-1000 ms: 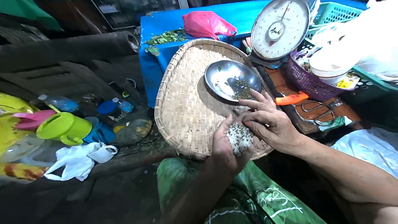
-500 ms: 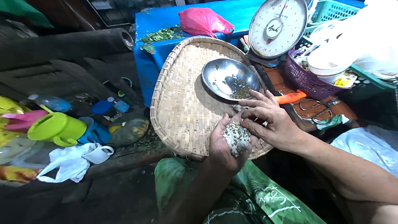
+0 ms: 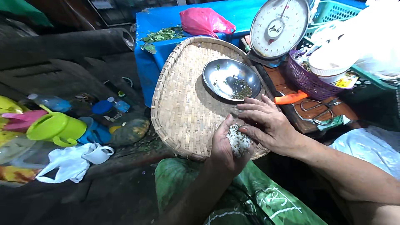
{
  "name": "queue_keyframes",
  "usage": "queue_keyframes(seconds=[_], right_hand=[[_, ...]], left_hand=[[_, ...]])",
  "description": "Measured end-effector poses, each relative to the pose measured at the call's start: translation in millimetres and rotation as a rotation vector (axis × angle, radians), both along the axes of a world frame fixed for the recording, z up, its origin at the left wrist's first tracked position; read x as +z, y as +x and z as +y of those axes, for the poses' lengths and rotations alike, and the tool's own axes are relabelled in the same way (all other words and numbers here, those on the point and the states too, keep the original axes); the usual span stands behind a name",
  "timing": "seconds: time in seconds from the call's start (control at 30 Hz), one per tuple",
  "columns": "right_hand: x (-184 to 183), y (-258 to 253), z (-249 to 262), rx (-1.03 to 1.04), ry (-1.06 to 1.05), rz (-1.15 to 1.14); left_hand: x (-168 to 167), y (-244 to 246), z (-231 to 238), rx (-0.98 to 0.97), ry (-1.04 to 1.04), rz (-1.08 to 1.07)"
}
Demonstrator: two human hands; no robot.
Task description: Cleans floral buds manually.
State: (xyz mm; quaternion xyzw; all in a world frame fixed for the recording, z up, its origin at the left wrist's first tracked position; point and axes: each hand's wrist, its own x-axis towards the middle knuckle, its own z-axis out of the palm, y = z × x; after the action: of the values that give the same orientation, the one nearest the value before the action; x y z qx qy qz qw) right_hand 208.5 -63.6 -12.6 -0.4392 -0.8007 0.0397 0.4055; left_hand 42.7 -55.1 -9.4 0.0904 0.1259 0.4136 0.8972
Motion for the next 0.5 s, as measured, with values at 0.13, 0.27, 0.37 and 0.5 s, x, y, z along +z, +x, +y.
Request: queue_keyframes(seconds=[0.13, 0.27, 0.37, 0.5], right_hand=[[-1.0, 0.9, 1.6, 0.016, -0.010, 0.035], [2.7, 3.0, 0.9, 0.064, -0.045, 0.078], [4.0, 3.3, 0.9, 0.094, -0.062, 0.099], [1.8, 4.2, 0.2, 0.118, -0.055, 0.027]], left_hand=[[2.8, 0.6, -1.3, 0.015, -0.023, 0.040], [5.4, -0.2, -0.9, -0.002, -0.057, 0.021], [2.9, -1.3, -0.1, -0.012, -0.054, -0.031], [-3.1, -2.3, 1.8, -0.021, -0.009, -0.088]])
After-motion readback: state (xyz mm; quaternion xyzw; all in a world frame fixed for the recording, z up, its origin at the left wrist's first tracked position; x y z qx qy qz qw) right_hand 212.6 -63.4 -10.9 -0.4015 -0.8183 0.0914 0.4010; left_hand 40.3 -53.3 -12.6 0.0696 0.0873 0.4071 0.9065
